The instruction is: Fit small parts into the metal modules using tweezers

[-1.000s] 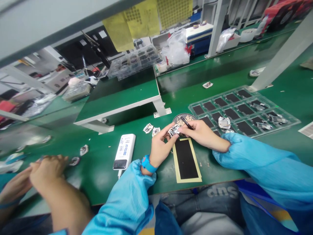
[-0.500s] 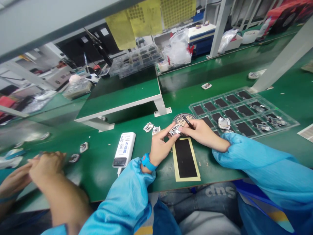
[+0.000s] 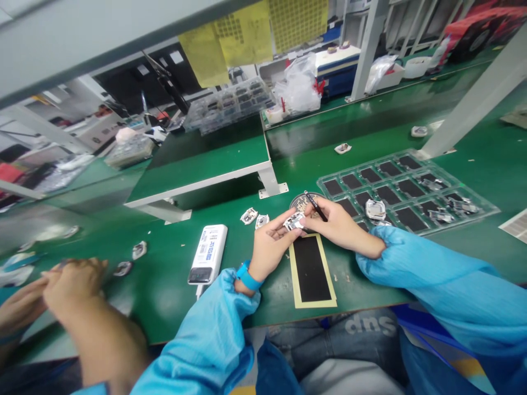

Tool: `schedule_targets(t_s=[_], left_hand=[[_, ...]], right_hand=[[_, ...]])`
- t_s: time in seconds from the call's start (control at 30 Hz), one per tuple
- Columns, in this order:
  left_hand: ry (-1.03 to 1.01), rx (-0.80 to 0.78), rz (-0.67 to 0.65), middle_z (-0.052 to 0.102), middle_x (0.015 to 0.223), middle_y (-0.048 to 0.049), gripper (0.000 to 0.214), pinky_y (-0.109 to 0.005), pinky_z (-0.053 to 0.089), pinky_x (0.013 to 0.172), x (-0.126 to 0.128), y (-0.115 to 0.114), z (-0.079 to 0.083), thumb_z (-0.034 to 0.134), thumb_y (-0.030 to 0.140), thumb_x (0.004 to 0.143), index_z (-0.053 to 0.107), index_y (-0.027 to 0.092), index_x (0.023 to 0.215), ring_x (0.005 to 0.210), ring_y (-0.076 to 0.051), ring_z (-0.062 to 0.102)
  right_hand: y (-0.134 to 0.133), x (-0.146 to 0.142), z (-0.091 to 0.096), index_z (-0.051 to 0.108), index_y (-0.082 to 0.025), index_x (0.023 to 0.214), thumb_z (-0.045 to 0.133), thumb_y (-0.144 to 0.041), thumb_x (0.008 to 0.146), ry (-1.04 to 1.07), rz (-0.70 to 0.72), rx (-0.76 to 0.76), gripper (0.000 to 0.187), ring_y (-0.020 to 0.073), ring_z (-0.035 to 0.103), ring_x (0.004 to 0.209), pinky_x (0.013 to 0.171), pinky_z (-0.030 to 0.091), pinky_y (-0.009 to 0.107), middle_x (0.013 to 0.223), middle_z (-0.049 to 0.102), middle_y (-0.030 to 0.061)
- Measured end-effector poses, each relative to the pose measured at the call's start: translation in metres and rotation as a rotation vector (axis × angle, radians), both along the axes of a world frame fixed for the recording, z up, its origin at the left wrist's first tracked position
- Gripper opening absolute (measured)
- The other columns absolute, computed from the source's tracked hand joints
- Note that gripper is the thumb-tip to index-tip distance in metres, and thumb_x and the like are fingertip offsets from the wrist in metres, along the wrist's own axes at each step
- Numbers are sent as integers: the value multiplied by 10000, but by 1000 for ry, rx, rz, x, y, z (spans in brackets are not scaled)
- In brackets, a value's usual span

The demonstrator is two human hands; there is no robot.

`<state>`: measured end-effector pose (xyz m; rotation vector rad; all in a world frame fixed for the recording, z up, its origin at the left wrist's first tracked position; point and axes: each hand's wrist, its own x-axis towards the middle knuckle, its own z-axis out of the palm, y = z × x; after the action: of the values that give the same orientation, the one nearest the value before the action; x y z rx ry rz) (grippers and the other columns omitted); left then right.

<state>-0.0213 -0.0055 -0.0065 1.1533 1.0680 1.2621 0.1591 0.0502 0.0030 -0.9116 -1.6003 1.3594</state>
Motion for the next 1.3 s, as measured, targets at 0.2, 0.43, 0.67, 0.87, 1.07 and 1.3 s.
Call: schedule_targets(t_s=[0.2, 0.43, 0.67, 0.87, 1.07, 1.3], left_hand=[[-71, -36, -15, 781, 1002, -76, 532, -358, 620, 840, -2, -1, 2, 845, 255, 761, 703, 192, 1270, 817, -197, 752], [-51, 53, 18, 690, 1242, -87, 405, -315, 621, 763, 1, -4, 2, 828, 263, 776, 756, 217, 1172, 755, -146, 720], [61, -77, 31, 772, 996, -85, 367, -311, 604, 801, 3, -3, 4, 797, 329, 808, 759, 159, 1131, 841, -187, 723], [50, -32, 102, 761, 862, -47, 305, -278, 588, 727, 5, -8, 9, 833, 299, 759, 781, 157, 1024, 723, -147, 684], [60, -18, 103, 742, 807, -39, 298, -287, 570, 704, 5, -4, 5, 832, 303, 754, 773, 151, 1003, 689, -147, 666], [336, 133, 95, 715, 874, -42, 241, -302, 534, 729, -4, 5, 8, 758, 301, 829, 770, 180, 1037, 750, -154, 639]], right_hand=[[-4, 2, -1, 619, -190, 990, 770, -376, 809, 102, 78, -39, 300, 190, 677, 856, 841, 559, 365, 884, 689, 45], [-5, 0, 1, 686, -182, 935, 745, -388, 815, 22, 102, -2, 245, 182, 674, 804, 770, 553, 331, 821, 707, 25], [-5, 0, -2, 625, -187, 780, 718, -318, 820, -43, 20, 76, 166, 140, 585, 672, 646, 479, 278, 715, 639, -12], [-16, -3, -5, 516, -200, 763, 668, -312, 856, -63, -48, 176, 210, 121, 482, 621, 577, 403, 263, 678, 491, -35], [-12, -2, -14, 462, -207, 757, 635, -298, 896, -60, -11, 283, 240, 109, 405, 620, 566, 367, 255, 694, 415, -43], [4, 7, -7, 609, -184, 871, 644, -359, 923, -248, 32, 444, 186, 151, 544, 713, 652, 441, 279, 768, 577, -1]])
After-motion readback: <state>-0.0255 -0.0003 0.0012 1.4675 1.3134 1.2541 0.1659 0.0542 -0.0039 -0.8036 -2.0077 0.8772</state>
